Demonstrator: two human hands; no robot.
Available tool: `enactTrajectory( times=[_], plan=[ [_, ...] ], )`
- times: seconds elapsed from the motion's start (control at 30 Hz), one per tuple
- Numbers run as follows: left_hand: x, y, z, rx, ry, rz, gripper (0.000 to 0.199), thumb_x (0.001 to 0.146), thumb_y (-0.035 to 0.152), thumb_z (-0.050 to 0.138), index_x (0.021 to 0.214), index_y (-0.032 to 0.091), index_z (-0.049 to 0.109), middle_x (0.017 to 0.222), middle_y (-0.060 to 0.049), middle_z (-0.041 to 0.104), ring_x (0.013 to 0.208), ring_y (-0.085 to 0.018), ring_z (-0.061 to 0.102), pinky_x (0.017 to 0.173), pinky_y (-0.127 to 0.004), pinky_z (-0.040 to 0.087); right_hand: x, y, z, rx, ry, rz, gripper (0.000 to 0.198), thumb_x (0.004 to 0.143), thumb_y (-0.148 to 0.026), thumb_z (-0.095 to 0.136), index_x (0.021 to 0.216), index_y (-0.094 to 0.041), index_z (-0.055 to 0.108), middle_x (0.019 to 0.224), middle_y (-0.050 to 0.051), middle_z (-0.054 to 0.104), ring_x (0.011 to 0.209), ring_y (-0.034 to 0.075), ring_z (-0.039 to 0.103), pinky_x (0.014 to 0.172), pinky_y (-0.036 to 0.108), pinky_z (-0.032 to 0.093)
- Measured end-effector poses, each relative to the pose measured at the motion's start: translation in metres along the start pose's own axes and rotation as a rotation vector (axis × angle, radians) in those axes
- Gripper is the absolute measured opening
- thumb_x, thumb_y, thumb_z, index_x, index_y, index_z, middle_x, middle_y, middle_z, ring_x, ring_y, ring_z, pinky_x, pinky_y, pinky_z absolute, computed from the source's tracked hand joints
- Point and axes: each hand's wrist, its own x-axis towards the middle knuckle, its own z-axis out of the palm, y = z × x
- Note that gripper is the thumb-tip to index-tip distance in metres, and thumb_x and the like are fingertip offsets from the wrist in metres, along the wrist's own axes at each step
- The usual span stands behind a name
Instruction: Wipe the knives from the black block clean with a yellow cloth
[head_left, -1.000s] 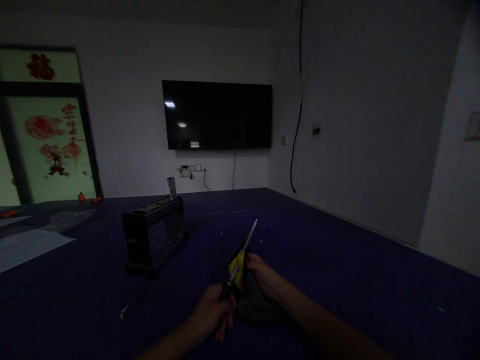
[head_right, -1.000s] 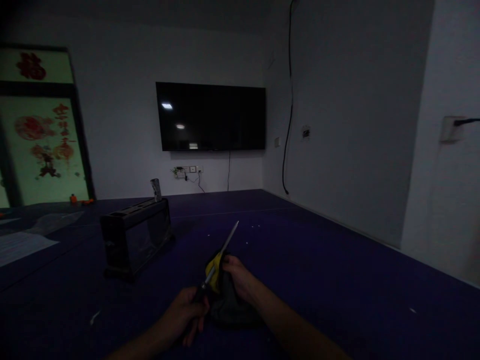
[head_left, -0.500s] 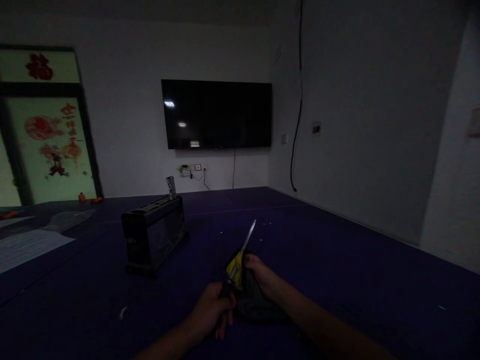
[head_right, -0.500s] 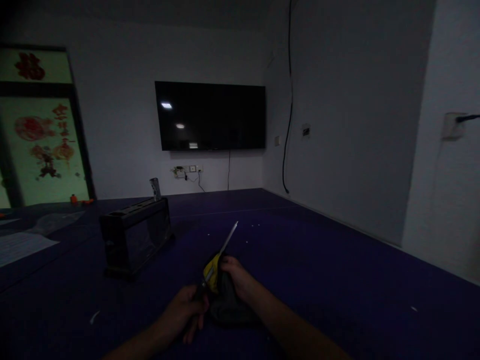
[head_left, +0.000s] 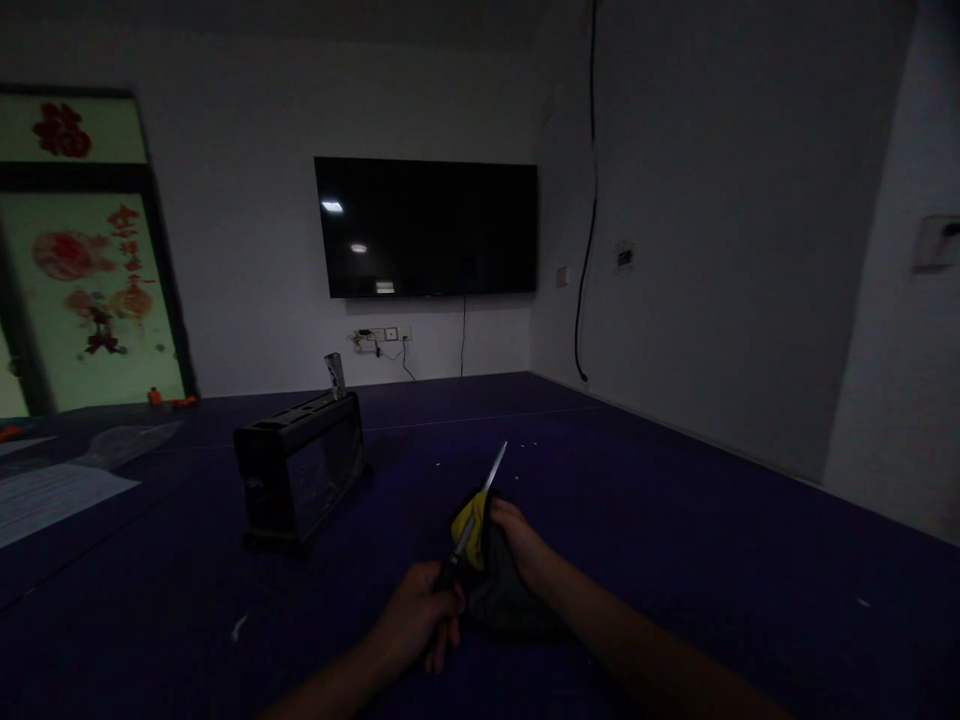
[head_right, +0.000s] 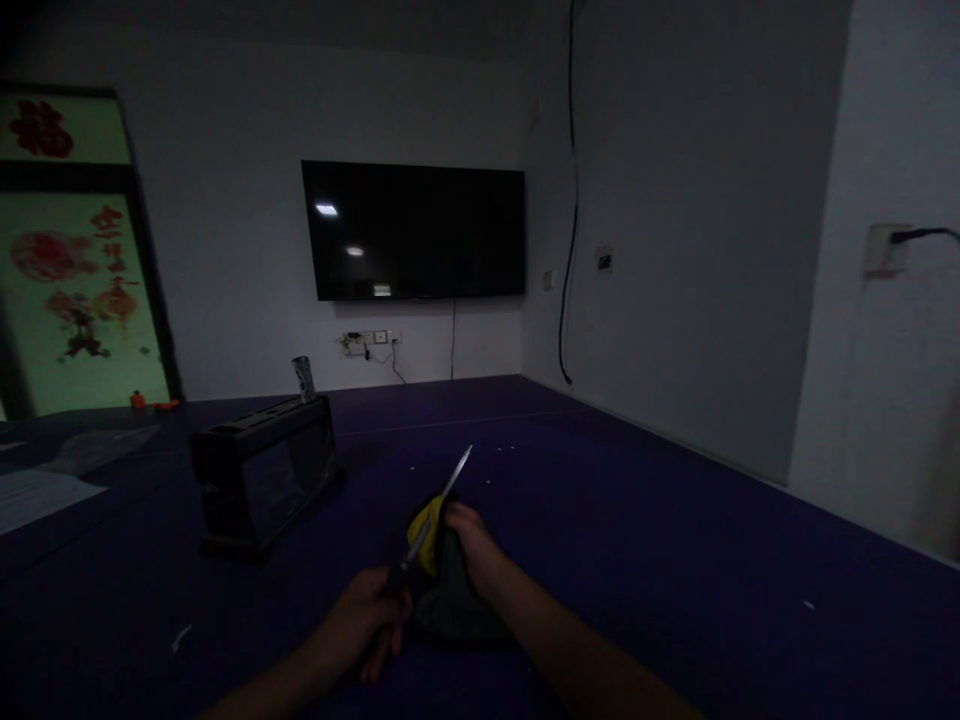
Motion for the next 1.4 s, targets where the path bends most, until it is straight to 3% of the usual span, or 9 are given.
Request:
enactTrajectory(
  times=[0.2,0.67,0.83,1.4],
  plan=[
    [-0.004,0.004,0.002,0.047,-0.016,-0.019,0.011,0.058,0.024,0.046,0.068,0.018,0.047,0.042,0.004,0.054,0.024,-0.009,0.042,0.025,-0.015,0.025,0.009,0.000,-0.013,0.054,0.136,-0.048,0.018,0.063,-0.029,0.062,0.076,-0.017,0.064,0.065,0.003,0.069,0.059,0.022,0.064,0.063,0.034,0.049],
    [-0.006,0.005,0.005,0.050,-0.001,-0.010,0.013,0.056,0.027,0.046,0.065,0.018,0.047,0.041,0.003,0.054,0.023,-0.009,0.042,0.023,-0.014,0.024,0.014,0.009,-0.004,-0.010,0.200,-0.212,0.047,0.058,-0.058,0.072,0.082,-0.019,0.064,0.073,0.004,0.069,0.069,0.022,0.065,0.064,0.031,0.049],
    [-0.007,0.005,0.007,0.048,0.016,-0.005,0.015,0.055,0.026,0.045,0.067,0.017,0.048,0.041,0.003,0.054,0.024,-0.009,0.042,0.023,-0.014,0.025,0.008,0.008,0.000,-0.019,0.191,-0.206,0.047,0.061,-0.057,0.071,0.083,-0.017,0.064,0.074,0.005,0.069,0.067,0.021,0.064,0.065,0.031,0.049],
    [-0.007,0.004,0.008,0.050,0.029,0.003,0.019,0.053,0.028,0.043,0.069,0.018,0.046,0.040,0.004,0.053,0.022,-0.008,0.039,0.022,-0.014,0.023,-0.008,0.005,0.025,-0.016,0.230,-0.201,0.051,0.052,-0.065,0.072,0.072,-0.019,0.064,0.060,0.000,0.064,0.051,0.015,0.057,0.049,0.024,0.043]
  ],
)
